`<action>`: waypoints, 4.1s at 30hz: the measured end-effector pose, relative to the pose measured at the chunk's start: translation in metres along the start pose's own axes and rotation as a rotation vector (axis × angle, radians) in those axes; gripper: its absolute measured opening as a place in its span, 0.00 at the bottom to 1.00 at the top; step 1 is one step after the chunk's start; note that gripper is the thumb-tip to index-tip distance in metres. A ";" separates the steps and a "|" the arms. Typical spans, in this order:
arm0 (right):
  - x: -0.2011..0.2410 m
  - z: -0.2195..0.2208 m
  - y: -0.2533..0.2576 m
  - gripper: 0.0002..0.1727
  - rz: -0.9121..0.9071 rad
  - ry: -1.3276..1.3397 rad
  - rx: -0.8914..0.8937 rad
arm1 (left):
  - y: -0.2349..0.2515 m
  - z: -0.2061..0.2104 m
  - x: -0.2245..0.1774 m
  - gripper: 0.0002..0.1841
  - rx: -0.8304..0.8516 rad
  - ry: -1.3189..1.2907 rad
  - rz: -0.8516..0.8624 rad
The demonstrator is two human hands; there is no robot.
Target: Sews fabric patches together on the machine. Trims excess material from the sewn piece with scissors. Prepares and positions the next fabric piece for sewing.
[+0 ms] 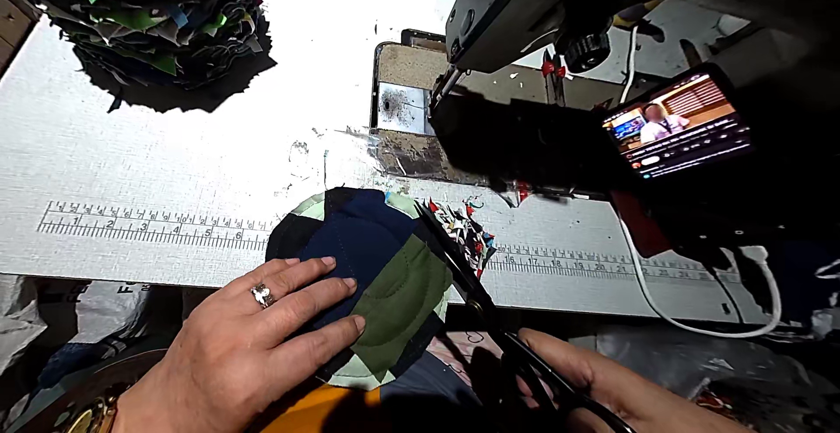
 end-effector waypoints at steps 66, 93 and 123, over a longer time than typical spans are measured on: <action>0.008 -0.001 0.000 0.32 0.043 -0.056 0.057 | -0.004 -0.002 0.001 0.15 -0.023 0.046 -0.014; 0.008 0.007 0.003 0.20 0.031 0.067 -0.041 | -0.002 -0.011 0.014 0.15 0.039 0.010 0.035; 0.024 -0.010 -0.007 0.16 -0.108 0.003 -0.069 | -0.006 -0.033 0.038 0.18 0.003 0.204 -0.173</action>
Point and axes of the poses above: each hand's wrist, its own y-axis towards the middle knuckle, its own z-axis out of the palm, x = y × z, the point moved 1 cm from there along y, towards the middle knuckle, and after that the axes turned 3 degrees about z, right-handed, at the moved point
